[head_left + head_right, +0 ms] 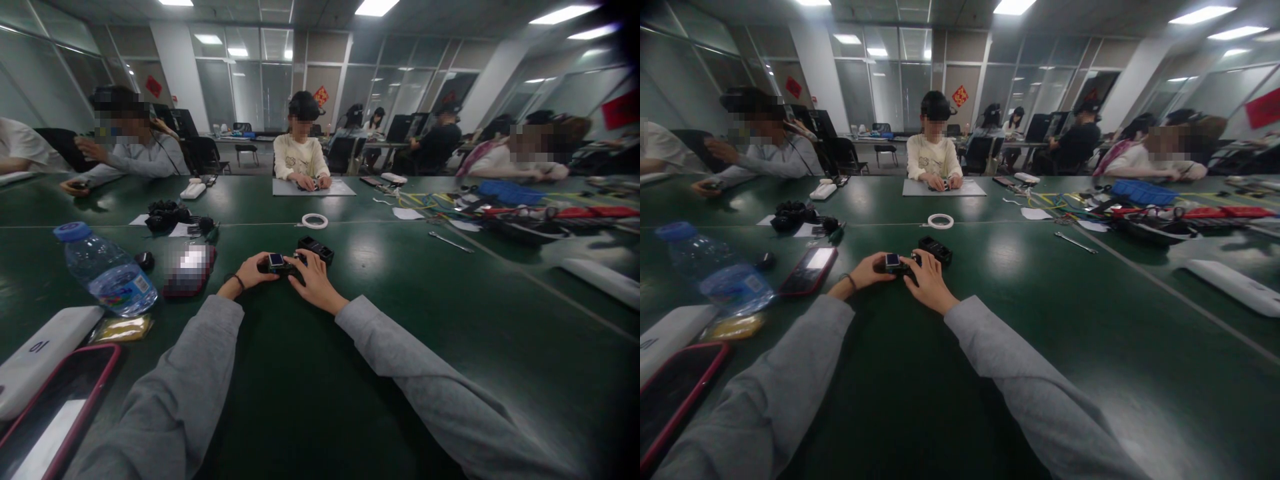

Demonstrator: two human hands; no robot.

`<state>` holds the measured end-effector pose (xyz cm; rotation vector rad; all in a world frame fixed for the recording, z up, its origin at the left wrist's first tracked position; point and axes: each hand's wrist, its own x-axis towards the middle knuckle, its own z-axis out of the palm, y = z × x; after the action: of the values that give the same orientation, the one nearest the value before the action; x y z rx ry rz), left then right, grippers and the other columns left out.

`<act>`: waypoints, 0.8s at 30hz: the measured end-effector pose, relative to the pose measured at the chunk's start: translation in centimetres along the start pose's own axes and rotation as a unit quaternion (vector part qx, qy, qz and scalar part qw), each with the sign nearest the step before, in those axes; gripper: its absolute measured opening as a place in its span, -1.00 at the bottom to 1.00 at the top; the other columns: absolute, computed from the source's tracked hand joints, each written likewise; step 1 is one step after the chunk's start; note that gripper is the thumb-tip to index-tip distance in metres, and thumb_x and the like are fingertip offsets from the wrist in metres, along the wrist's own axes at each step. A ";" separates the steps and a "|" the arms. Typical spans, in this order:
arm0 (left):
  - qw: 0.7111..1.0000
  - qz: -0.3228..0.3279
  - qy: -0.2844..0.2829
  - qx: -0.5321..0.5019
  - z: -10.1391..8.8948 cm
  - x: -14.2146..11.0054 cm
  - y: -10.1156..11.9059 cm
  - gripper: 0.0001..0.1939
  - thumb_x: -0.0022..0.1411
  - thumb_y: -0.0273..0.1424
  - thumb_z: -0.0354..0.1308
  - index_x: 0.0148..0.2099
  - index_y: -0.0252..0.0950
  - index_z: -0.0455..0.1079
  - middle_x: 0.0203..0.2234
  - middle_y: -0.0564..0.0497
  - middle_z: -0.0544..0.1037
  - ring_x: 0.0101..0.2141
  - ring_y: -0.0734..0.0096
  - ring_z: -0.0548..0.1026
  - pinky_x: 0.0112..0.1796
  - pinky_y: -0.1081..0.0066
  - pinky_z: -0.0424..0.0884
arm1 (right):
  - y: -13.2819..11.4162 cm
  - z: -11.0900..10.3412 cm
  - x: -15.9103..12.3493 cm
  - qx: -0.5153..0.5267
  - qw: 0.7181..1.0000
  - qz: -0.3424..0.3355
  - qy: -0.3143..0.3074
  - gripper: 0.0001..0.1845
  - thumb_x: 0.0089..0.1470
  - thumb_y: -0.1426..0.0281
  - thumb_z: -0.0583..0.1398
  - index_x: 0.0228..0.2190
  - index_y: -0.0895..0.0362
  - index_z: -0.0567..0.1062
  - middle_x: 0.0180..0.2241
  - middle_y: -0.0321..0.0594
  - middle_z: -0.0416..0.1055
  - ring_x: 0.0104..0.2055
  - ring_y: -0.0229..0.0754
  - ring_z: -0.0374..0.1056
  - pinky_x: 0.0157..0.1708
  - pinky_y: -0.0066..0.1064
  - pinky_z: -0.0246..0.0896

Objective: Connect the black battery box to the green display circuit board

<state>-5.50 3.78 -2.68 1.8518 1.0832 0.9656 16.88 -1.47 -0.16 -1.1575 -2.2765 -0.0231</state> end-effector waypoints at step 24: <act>0.999 -0.022 0.019 0.039 0.1 -0.5 1.6 -0.37 -0.25 -0.29 0.38 -0.04 -0.26 0.35 -0.14 -0.06 0.52 -0.08 0.19 0.46 0.03 0.13 0.28 | 0.2 0.1 0.0 0.018 1.000 0.013 0.002 -0.48 0.10 0.33 0.10 0.10 -0.04 0.16 0.08 -0.13 0.06 0.15 -0.05 -0.04 0.05 -0.16 0.00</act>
<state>-5.01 2.78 -1.43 1.8710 1.1962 0.9489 16.96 -1.35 -0.27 -1.1659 -2.2489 0.0254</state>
